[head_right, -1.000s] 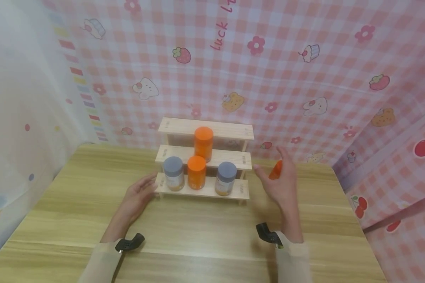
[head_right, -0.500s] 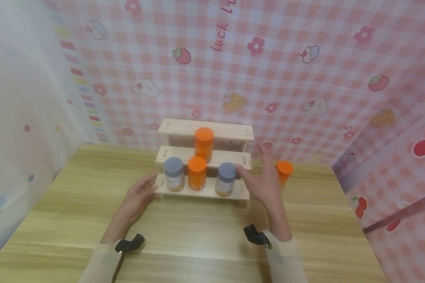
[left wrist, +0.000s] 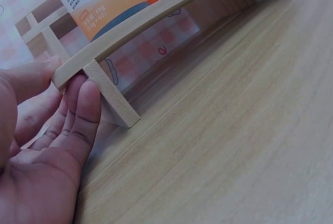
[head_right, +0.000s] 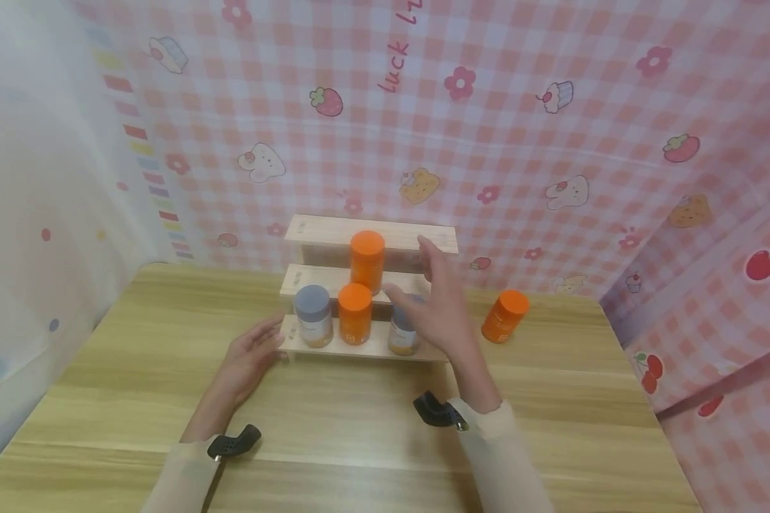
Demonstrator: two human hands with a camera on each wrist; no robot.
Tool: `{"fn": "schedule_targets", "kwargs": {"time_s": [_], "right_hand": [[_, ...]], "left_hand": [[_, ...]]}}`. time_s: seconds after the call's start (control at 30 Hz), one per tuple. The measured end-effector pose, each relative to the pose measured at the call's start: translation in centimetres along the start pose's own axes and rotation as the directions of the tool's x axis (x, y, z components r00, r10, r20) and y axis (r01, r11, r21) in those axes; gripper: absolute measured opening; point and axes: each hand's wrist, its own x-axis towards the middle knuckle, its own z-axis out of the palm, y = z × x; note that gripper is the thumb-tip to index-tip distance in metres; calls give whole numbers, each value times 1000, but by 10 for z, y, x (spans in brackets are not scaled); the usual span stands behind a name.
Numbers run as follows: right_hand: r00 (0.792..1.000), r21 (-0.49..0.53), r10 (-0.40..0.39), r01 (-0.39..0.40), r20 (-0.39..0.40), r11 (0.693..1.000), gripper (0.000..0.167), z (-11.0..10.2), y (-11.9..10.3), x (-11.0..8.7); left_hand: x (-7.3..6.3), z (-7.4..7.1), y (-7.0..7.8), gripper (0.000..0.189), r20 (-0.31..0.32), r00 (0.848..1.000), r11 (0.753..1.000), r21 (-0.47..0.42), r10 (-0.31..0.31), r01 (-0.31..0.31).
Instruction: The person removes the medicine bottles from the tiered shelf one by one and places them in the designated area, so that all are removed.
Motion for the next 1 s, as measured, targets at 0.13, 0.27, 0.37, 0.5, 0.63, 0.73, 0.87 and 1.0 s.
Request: {"fn": "schedule_targets", "kwargs": {"time_s": [0.13,0.27,0.37,0.5,0.63,0.73,0.87,1.0], "right_hand": [[998,-5,4,-3,62,1000,90,11,-9,7],[995,17,48,-49,92,999,92,19,-18,15],[993,27,70,-73,99,997,91,25,-21,21],[988,24,116,-119,106,993,88,32,-25,30],[983,-6,154,-154,99,988,84,39,-27,38],[983,-28,161,-159,91,987,79,43,-28,41],[980,-55,181,-177,78,983,72,46,-29,44],[978,-71,196,-191,72,979,69,47,-28,45]], "left_hand": [[-1,-1,1,55,-2,1000,1000,-1,1,-1],[-2,-1,3,54,-3,1000,1000,-6,0,0],[-2,1,5,54,-3,1000,1000,-8,-1,1],[-4,4,7,54,-7,1000,1000,-1,-6,6],[-4,3,6,54,-13,1000,1000,2,-11,11],[-3,3,6,54,-11,1000,1000,2,-11,11],[-3,3,6,55,-6,1000,1000,0,-13,13],[-3,4,7,54,-4,1000,1000,0,-15,15]]}}
